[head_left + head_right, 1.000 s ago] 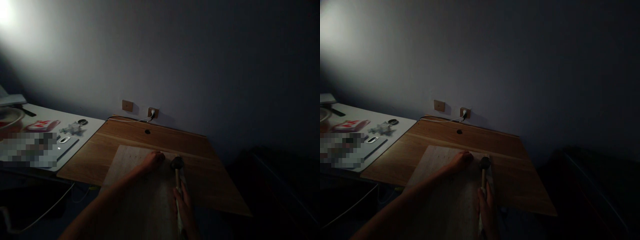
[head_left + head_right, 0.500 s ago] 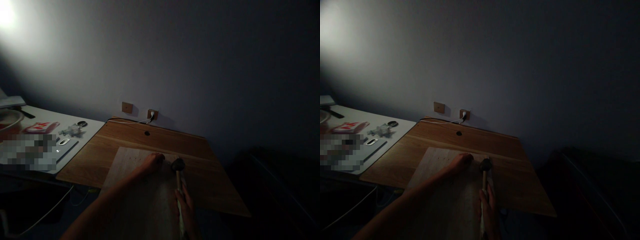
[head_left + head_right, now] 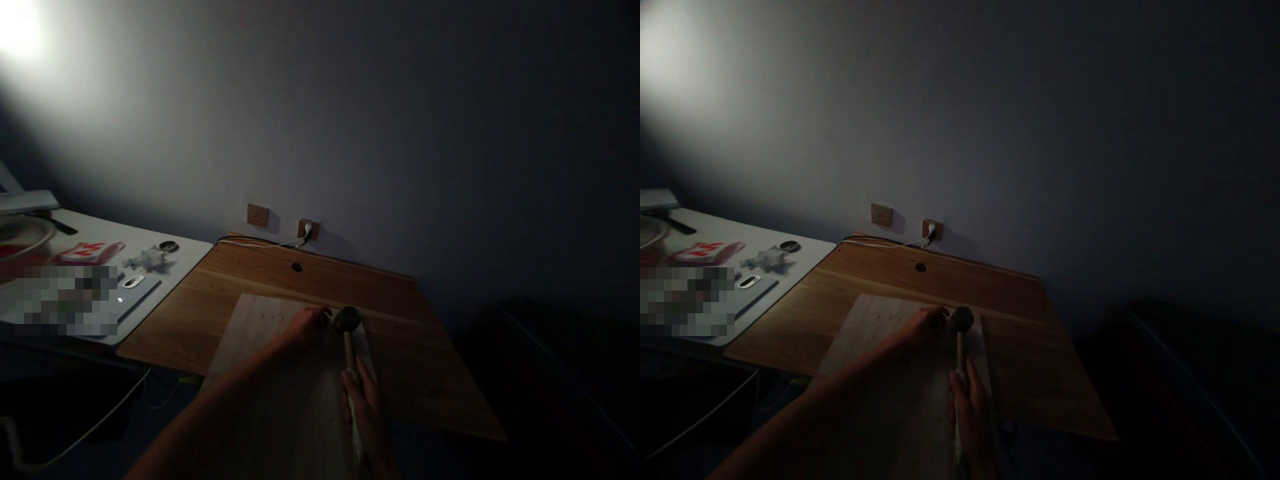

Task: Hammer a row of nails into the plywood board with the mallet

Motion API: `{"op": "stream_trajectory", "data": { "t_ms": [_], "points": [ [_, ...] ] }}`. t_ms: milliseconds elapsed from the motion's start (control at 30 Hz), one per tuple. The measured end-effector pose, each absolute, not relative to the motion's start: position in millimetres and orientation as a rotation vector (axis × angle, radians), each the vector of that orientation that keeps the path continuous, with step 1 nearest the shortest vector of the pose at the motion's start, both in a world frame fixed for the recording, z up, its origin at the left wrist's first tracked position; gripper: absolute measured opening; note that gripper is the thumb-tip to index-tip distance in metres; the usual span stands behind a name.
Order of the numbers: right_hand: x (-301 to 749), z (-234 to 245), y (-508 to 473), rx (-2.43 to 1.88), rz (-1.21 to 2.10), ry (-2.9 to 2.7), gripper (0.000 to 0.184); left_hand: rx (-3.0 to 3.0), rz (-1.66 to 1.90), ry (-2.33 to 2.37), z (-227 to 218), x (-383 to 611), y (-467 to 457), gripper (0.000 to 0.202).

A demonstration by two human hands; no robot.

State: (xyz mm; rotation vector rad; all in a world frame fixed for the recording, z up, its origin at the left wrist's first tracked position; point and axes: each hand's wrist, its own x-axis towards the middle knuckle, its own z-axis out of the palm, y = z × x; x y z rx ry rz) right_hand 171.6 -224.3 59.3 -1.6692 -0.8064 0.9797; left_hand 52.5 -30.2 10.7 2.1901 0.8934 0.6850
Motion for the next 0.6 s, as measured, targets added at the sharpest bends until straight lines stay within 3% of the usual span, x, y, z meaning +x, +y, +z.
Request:
{"op": "stream_trajectory", "data": {
  "t_ms": [167, 400, 600],
  "points": [
    [163.4, 61.0, -218.2, -1.668, 1.085, -0.806, 0.097, 2.147, 0.691, 0.849, 18.6, 51.2, -34.1, 0.047],
    [164.6, 53.0, -216.0, -1.71, 1.042, -0.815, 0.088, 2.131, 0.69, 0.86, 18.7, 51.9, -33.8, 0.041],
    [172.2, 58.3, -220.8, -1.614, 1.107, -0.764, 0.089, 2.218, 0.652, 0.873, 17.6, 49.8, -30.2, 0.05]
  ]
}}
